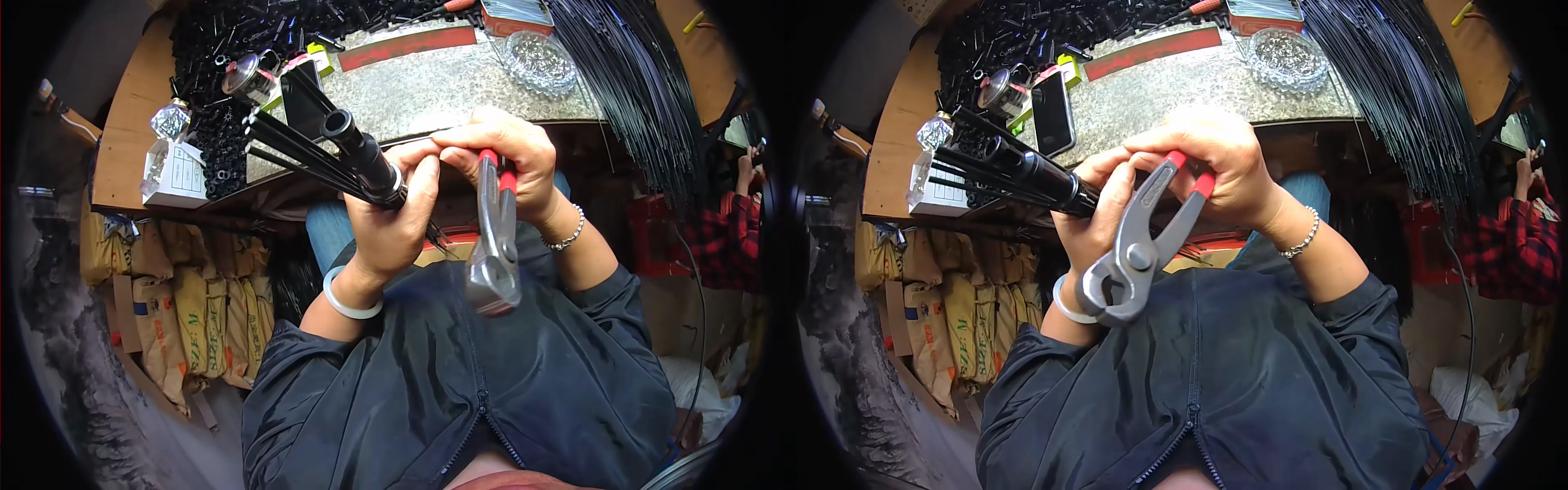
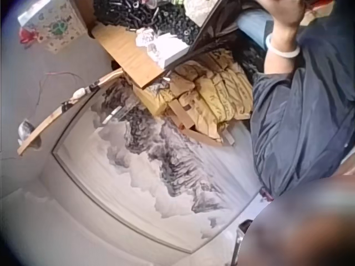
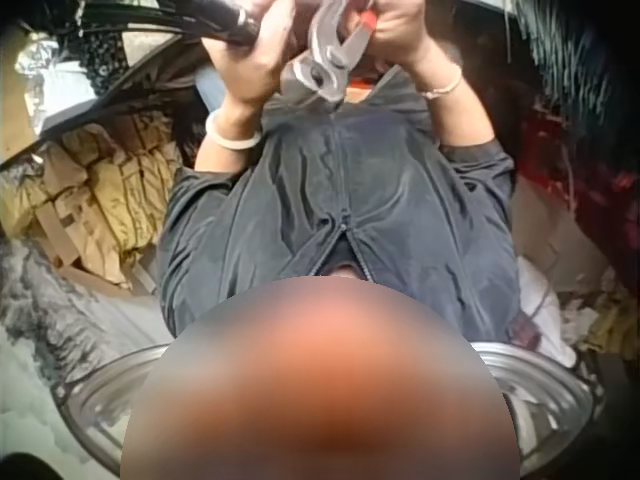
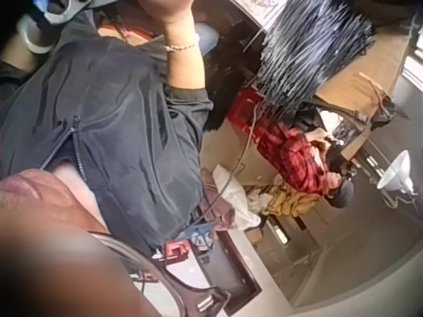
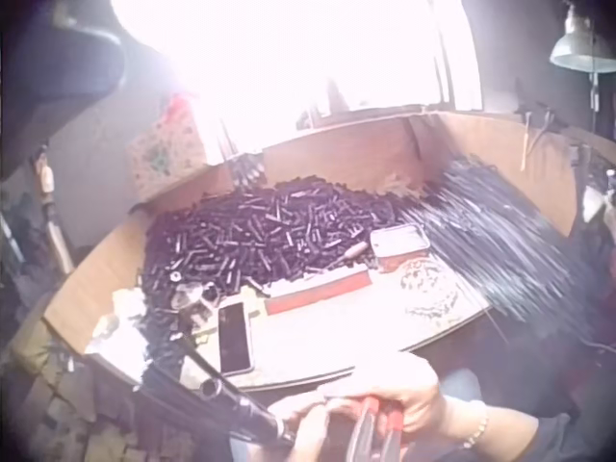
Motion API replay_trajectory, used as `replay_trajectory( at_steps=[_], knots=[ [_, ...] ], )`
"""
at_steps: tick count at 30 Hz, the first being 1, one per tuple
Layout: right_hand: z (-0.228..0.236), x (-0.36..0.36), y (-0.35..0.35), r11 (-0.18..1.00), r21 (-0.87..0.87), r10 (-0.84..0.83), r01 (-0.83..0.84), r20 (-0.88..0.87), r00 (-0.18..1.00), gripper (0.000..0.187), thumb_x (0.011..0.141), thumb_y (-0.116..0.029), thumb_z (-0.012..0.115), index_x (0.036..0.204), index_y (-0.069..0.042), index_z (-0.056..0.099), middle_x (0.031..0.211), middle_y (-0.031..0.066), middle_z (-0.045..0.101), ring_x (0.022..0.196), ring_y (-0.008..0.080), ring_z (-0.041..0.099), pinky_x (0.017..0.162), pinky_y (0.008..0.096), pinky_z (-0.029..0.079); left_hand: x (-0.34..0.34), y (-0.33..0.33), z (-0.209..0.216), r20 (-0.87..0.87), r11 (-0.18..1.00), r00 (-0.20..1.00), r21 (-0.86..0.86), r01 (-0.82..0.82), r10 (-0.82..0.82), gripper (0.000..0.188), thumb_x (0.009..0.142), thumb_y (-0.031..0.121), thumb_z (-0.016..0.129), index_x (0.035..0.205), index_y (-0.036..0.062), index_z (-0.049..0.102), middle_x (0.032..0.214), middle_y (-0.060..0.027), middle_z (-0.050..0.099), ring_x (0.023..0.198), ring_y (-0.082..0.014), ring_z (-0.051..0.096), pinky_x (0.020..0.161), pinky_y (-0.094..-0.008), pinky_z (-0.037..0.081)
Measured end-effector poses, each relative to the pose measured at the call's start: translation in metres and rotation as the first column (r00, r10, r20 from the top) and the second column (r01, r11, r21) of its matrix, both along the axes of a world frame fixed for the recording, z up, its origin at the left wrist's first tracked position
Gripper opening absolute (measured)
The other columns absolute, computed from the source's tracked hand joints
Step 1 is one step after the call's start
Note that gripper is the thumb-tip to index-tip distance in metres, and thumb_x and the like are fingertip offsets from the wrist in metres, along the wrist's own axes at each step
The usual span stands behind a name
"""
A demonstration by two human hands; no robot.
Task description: Assembling bundles of black rods into a circular connector hub and trimming the ends with pliers.
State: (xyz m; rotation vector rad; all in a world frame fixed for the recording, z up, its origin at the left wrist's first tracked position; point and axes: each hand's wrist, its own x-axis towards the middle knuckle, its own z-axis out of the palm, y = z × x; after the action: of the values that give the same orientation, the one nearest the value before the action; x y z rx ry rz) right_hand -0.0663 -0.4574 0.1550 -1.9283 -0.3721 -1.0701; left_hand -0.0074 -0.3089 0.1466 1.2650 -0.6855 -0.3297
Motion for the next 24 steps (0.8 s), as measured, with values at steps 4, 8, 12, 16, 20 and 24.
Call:
replay_trajectory(
  at_steps=[4, 8, 12, 16, 20, 24],
  knots=[
    [-0.009, 0.001, 0.007, 0.994, 0.106, -0.028, 0.028, 0.002, 1.0, 0.016, 0.072, 0.0, 0.072, 0.087, 0.001, 0.066, 0.068, 0.0082, 0.06, 0.057, 0.016, 0.054, 0.052, 0.0252, 0.041, 0.0, 0.0, -0.001, 0.001, 0.999, 1.0, -0.031, 0.031, -0.031, 0.017, 0.083, -0.005, 0.056, 0.1, -0.0056, 0.061, 0.089, -0.0051, 0.062, 0.077, -0.0071, 0.056, 0.07, -0.0211, 0.045],
    [-0.005, -0.002, 0.005, 0.995, 0.079, -0.062, 0.059, 0.032, 0.998, 0.014, 0.071, -0.001, 0.07, 0.084, 0.0, 0.065, 0.069, 0.0083, 0.062, 0.059, 0.0191, 0.057, 0.055, 0.0273, 0.044, 0.001, 0.0, -0.001, 0.009, 0.999, 0.999, -0.013, 0.04, -0.04, 0.017, 0.084, -0.005, 0.056, 0.1, -0.0055, 0.061, 0.09, -0.0058, 0.063, 0.078, -0.0074, 0.057, 0.071, -0.0213, 0.045],
    [-0.003, -0.003, 0.001, 0.997, 0.042, -0.067, 0.067, 0.007, 0.998, 0.012, 0.071, -0.004, 0.066, 0.083, -0.002, 0.065, 0.071, 0.0085, 0.063, 0.062, 0.0223, 0.061, 0.059, 0.0297, 0.047, 0.0, 0.0, -0.001, 0.059, 1.0, 0.998, -0.012, -0.002, 0.003, 0.017, 0.084, -0.004, 0.057, 0.1, -0.0051, 0.062, 0.089, -0.006, 0.063, 0.077, -0.0074, 0.057, 0.07, -0.0211, 0.045],
    [-0.005, -0.002, 0.007, 0.989, -0.012, -0.146, 0.148, 0.106, 0.984, 0.013, 0.071, -0.008, 0.069, 0.082, -0.004, 0.065, 0.069, 0.0079, 0.062, 0.061, 0.0202, 0.06, 0.059, 0.0292, 0.046, 0.004, 0.0, 0.005, 0.085, 0.998, 0.995, 0.004, 0.055, -0.055, 0.016, 0.084, -0.005, 0.055, 0.099, -0.0046, 0.062, 0.088, -0.0067, 0.064, 0.077, -0.0089, 0.059, 0.071, -0.023, 0.047],
    [0.006, 0.0, 0.021, 0.982, -0.133, -0.109, 0.137, 0.198, 0.974, 0.019, 0.067, -0.014, 0.072, 0.082, -0.006, 0.064, 0.066, 0.0044, 0.06, 0.059, 0.0196, 0.058, 0.056, 0.029, 0.043, 0.01, -0.006, -0.001, 0.113, 0.989, 0.988, -0.097, 0.116, -0.105, 0.023, 0.084, -0.005, 0.056, 0.106, -0.0059, 0.06, 0.099, -0.0105, 0.064, 0.088, -0.0148, 0.059, 0.08, -0.0275, 0.047],
    [0.004, 0.006, 0.027, 0.985, -0.113, -0.108, 0.134, 0.212, 0.971, 0.018, 0.067, -0.014, 0.071, 0.081, -0.006, 0.064, 0.066, 0.0038, 0.06, 0.057, 0.0188, 0.057, 0.055, 0.0287, 0.042, 0.011, -0.005, -0.005, 0.17, 0.993, 0.982, -0.068, 0.093, -0.081, 0.034, 0.087, 0.007, 0.057, 0.116, -0.0098, 0.053, 0.071, 0.0044, 0.048, 0.064, -0.0033, 0.042, 0.06, -0.0196, 0.036]
  ],
)
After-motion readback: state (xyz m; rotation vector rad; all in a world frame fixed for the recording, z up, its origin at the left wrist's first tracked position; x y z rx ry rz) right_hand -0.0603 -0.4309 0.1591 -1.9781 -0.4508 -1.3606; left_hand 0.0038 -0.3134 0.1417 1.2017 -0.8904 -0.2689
